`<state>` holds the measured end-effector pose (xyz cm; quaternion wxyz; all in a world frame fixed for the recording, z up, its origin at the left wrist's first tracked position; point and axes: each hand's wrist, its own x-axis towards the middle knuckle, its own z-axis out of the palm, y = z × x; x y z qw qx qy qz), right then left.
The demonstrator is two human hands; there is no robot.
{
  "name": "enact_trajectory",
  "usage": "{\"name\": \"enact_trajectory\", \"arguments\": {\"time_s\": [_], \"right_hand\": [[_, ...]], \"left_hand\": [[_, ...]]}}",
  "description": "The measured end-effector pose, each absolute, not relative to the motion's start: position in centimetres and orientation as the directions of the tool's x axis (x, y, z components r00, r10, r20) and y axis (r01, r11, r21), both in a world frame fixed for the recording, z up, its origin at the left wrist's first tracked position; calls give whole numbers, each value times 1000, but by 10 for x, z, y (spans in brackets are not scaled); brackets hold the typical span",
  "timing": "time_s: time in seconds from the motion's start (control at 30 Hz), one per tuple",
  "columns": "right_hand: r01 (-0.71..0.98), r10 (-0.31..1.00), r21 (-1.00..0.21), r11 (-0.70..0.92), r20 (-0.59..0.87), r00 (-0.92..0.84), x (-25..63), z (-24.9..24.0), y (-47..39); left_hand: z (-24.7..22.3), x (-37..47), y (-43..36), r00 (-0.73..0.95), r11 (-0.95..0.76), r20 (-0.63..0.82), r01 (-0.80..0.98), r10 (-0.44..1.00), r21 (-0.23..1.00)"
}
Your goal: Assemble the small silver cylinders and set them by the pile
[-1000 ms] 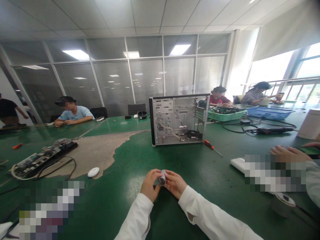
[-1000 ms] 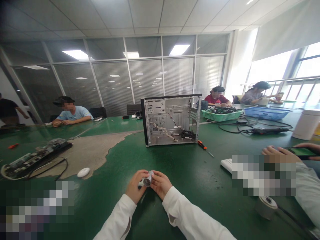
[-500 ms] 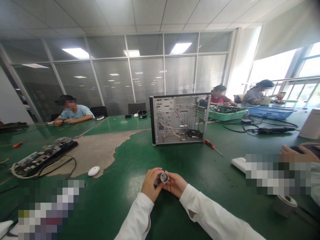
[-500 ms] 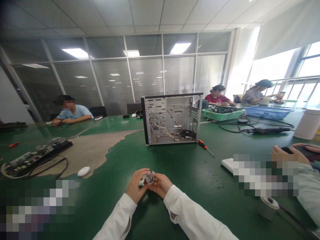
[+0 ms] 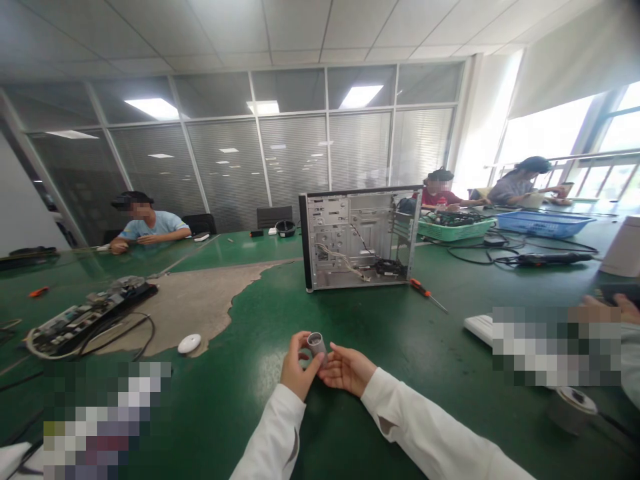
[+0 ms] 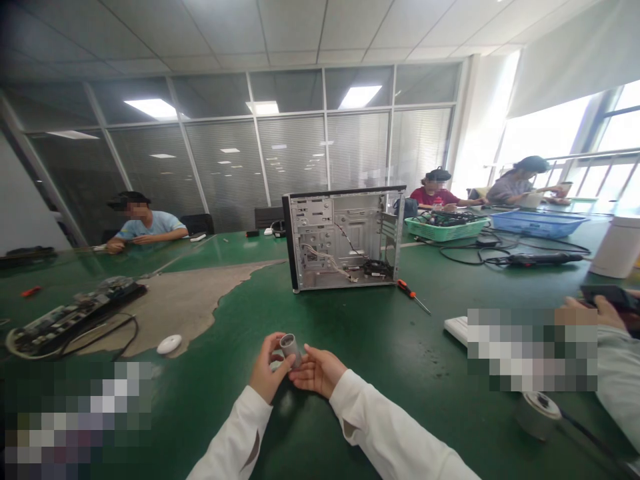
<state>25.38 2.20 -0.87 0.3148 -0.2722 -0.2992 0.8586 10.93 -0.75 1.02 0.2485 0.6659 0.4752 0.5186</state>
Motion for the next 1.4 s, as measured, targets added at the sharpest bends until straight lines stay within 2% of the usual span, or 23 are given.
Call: {"name": "enact_trajectory", "arguments": {"time_s": [0.23, 0.67, 0.8, 0.97, 1.23, 1.4], "right_hand": [[-394, 723, -682, -616, -290, -627, 255, -5, 19], [-548, 889, -733, -402, -169, -426, 251, -8, 15], [-570, 929, -766, -297, -92, -359, 250, -6, 14], [-543, 952, -824, -160, 17, -307, 248, -3, 13], [-422, 934, -906, 31, 177, -310, 251, -5, 16], [-355, 909, -928, 116, 244, -339, 253, -2, 14]], "left_hand": [[-4, 105, 5, -140, -338, 394, 309, 909, 889], [-9, 101, 9, -240, -271, 313, 190, 919, 943], [-7, 101, 8, -205, -259, 297, 192, 933, 947], [-6, 102, 5, -137, -247, 302, 315, 944, 916], [-3, 103, 2, -13, -281, 316, 422, 949, 862], [1, 103, 1, 3, -292, 331, 477, 944, 829]]}}
